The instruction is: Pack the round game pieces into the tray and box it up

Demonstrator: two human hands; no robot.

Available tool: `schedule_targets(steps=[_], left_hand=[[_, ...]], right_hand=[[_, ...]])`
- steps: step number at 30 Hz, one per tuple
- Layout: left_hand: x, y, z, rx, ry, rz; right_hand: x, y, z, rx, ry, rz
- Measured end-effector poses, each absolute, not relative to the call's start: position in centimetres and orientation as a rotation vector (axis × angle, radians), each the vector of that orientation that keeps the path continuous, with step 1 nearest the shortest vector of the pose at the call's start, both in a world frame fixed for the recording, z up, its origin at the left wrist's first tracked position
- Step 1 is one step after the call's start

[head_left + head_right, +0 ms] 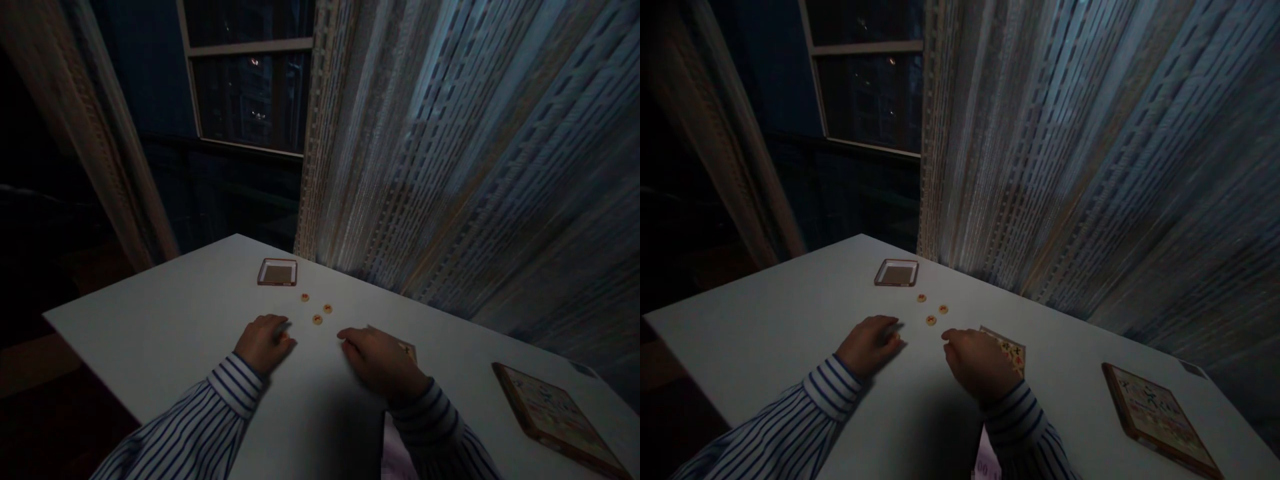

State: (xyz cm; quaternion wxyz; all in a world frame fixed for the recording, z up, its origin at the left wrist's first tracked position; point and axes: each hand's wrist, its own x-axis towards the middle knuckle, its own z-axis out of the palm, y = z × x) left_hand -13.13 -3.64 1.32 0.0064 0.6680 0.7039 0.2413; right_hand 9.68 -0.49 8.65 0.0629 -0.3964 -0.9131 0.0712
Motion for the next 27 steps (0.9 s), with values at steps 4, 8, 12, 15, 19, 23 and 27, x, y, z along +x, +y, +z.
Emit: schedule_targets(steps=[4, 8, 12, 15, 19, 23, 27], left_hand=[[-13.1, -3.9, 0.8, 2.095, 2.263, 0.623], [-13.3, -3.9, 0.7, 2.082, 2.274, 0.555], [-13.6, -3.9, 0.4, 2.094, 2.277, 0.533], [-13.7, -3.9, 0.2, 2.101, 2.286, 0.576], [-13.7, -3.9, -0.1, 2.212, 2.224, 0.743], [-13.8, -4.0, -0.3, 2.320, 2.158, 0.944], [-13.7, -4.2, -0.2, 2.438, 2.065, 1.040]], right_hand=[[9.0, -0.1, 7.8, -1.136, -2.793, 0.279], [9.0, 0.1, 7.1, -1.111, -2.798, 0.313], [9.2, 0.2, 6.9, -1.105, -2.784, 0.307], [9.3, 0.3, 6.8, -1.098, -2.790, 0.318], [9.5, 0.3, 6.7, -1.103, -2.774, 0.293], [9.7, 0.2, 7.0, -1.116, -2.773, 0.269], [9.9, 0.2, 7.5, -1.147, -2.786, 0.266]])
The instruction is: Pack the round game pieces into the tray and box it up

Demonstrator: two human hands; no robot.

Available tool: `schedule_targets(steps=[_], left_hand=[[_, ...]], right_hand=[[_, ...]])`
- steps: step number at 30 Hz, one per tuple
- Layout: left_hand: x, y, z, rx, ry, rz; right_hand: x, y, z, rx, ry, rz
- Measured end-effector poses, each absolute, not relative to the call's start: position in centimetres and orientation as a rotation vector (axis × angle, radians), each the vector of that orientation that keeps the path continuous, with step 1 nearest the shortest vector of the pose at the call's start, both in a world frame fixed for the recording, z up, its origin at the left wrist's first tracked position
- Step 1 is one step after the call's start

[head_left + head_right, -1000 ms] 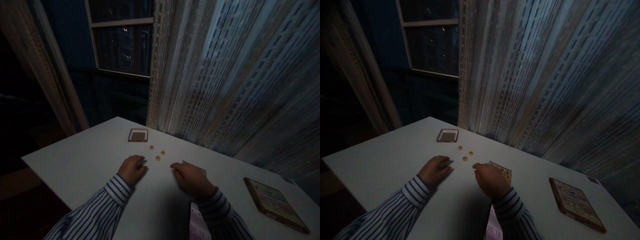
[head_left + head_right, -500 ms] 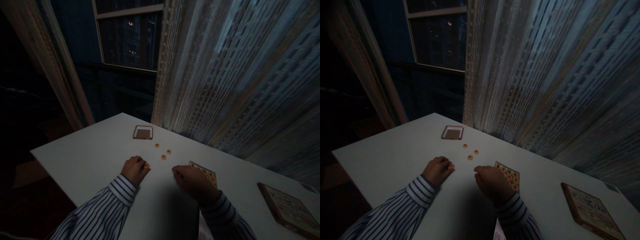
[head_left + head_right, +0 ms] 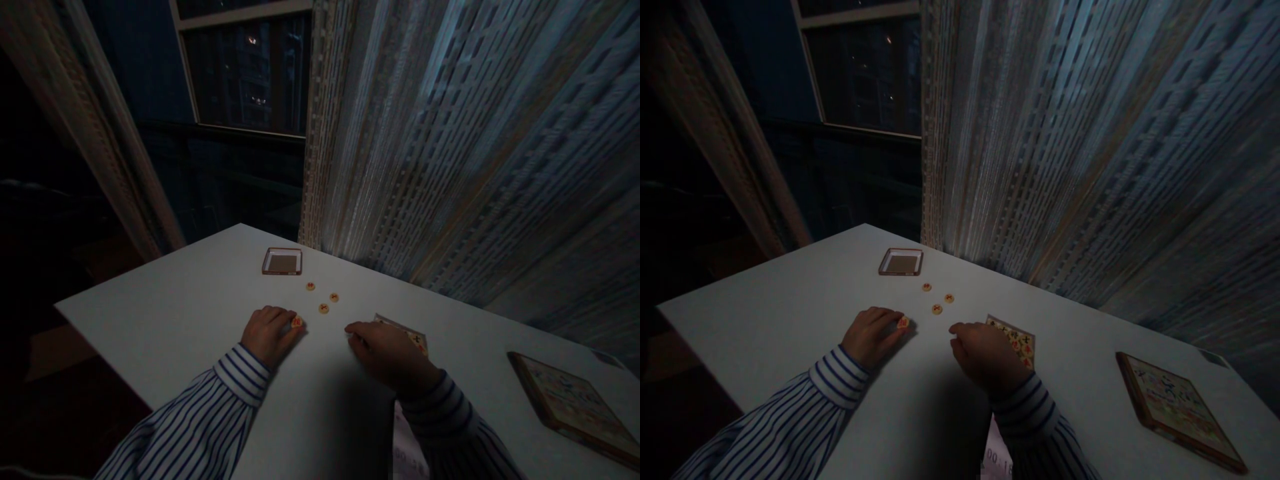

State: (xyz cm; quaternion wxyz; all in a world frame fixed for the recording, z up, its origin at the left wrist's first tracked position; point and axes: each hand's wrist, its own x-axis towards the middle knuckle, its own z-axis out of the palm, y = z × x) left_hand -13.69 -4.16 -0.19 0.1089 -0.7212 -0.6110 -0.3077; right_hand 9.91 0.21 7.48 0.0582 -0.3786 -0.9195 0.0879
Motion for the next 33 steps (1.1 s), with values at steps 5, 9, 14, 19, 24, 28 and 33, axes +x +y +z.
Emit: schedule_targets(steps=[5, 9, 14, 19, 24, 28, 33], left_hand=[[-13.3, -4.5, 0.3, -2.122, -1.710, -0.938], [-13.0, -4.6, 0.7, -2.153, -1.697, -0.949], [-12.6, -4.6, 0.9, -2.141, -1.658, -1.073], [-12.1, -4.5, 1.2, -2.140, -1.627, -1.135], [-11.4, -4.3, 1.8, -2.163, -1.610, -1.131], [-10.6, -4.0, 2.2, -2.158, -1.608, -1.205], [-8.7, -3.1, 3.4, -2.184, -1.647, -1.467]], right_hand=[[10.2, 0.1, 8.0, -1.192, -2.775, 0.211], [10.4, -0.1, 8.5, -1.282, -2.758, 0.160], [10.8, -0.2, 8.9, -1.278, -2.779, 0.160], [11.2, -0.2, 9.3, -1.252, -2.780, 0.192], [11.4, -0.3, 9.9, -1.233, -2.778, 0.196], [11.7, -0.2, 10.1, -1.228, -2.773, 0.222], [12.1, -0.1, 10.5, -1.211, -2.733, 0.226]])
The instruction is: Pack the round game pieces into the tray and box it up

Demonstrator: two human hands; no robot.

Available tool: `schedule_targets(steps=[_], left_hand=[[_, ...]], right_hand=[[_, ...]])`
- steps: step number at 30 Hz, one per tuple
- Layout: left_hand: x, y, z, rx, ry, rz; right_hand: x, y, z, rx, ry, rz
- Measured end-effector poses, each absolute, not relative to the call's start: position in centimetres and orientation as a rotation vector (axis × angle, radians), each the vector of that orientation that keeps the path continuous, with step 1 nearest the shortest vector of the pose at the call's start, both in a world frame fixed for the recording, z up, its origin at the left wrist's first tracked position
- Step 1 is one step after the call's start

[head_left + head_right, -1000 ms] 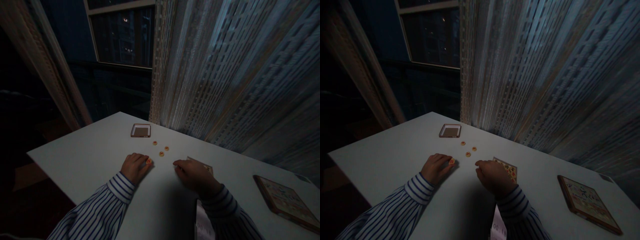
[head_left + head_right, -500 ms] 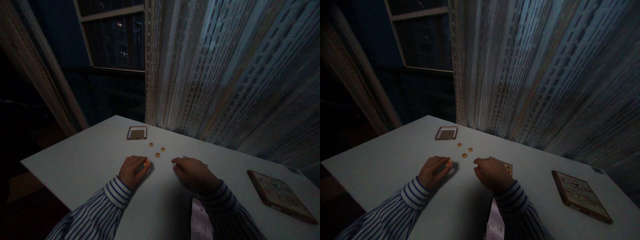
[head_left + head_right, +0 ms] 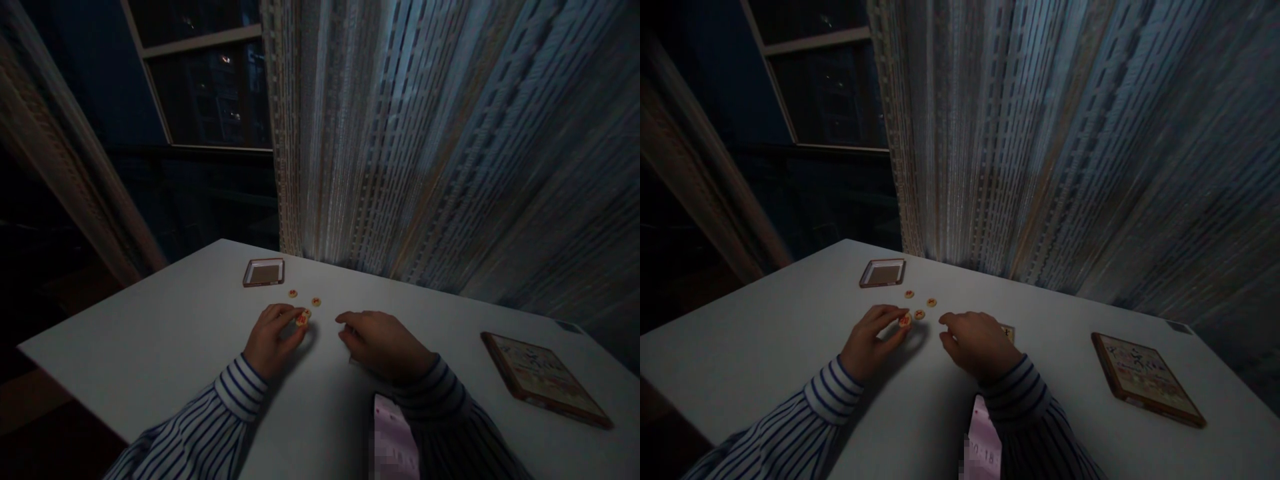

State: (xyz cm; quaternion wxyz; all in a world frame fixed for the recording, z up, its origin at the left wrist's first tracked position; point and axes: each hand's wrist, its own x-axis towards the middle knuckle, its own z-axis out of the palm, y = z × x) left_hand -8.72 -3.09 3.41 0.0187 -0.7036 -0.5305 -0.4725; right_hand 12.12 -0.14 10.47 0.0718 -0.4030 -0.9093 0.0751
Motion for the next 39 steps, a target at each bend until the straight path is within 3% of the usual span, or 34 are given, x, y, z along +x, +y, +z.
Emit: schedule_targets(steps=[9, 12, 17, 28, 39], left_hand=[[-5.5, 0.0, 4.5, -2.142, -2.244, -2.409], [-4.7, 0.7, 4.3, -2.118, -2.317, -2.565], [-2.7, 1.7, 4.4, -2.203, -2.182, -2.480], [-0.3, 1.6, 1.9, -2.343, -1.713, -1.852], [0.0, 0.9, 1.7, -2.314, -1.641, -1.928]], right_hand=[[13.7, 0.4, 11.5, -1.320, -2.670, 0.161], [14.3, 0.6, 11.7, -1.337, -2.629, 0.160], [15.1, 1.0, 12.0, -1.361, -2.563, 0.153], [16.1, 2.9, 10.5, -1.346, -2.457, 0.253], [15.3, 3.6, 9.1, -1.171, -2.358, 0.584]])
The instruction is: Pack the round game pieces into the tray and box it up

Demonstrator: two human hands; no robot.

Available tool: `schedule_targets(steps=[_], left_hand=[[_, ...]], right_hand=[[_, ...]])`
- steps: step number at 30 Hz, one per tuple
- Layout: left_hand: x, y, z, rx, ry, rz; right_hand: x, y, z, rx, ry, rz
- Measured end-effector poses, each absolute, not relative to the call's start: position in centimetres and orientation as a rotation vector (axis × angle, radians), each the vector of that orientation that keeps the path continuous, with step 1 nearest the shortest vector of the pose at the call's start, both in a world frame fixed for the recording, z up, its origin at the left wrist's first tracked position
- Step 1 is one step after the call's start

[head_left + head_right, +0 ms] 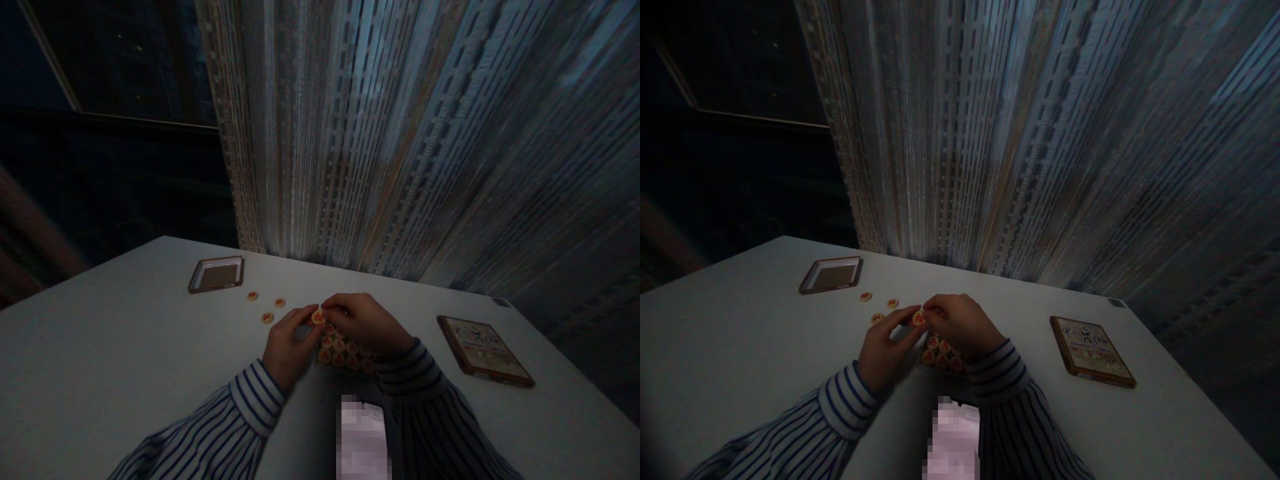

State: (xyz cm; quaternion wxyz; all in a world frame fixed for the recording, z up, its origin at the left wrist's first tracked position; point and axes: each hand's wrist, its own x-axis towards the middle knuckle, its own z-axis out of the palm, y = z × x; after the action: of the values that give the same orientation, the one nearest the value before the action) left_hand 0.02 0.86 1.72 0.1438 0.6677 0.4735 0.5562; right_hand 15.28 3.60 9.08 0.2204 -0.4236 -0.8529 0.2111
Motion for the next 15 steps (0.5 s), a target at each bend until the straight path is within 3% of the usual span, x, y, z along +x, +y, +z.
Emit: schedule_targets(steps=[15], left_hand=[[-0.74, 1.30, 2.09, 1.037, 1.071, 1.429]], right_hand=[[15.08, 3.72, 8.52, -1.090, -2.313, 0.602]])
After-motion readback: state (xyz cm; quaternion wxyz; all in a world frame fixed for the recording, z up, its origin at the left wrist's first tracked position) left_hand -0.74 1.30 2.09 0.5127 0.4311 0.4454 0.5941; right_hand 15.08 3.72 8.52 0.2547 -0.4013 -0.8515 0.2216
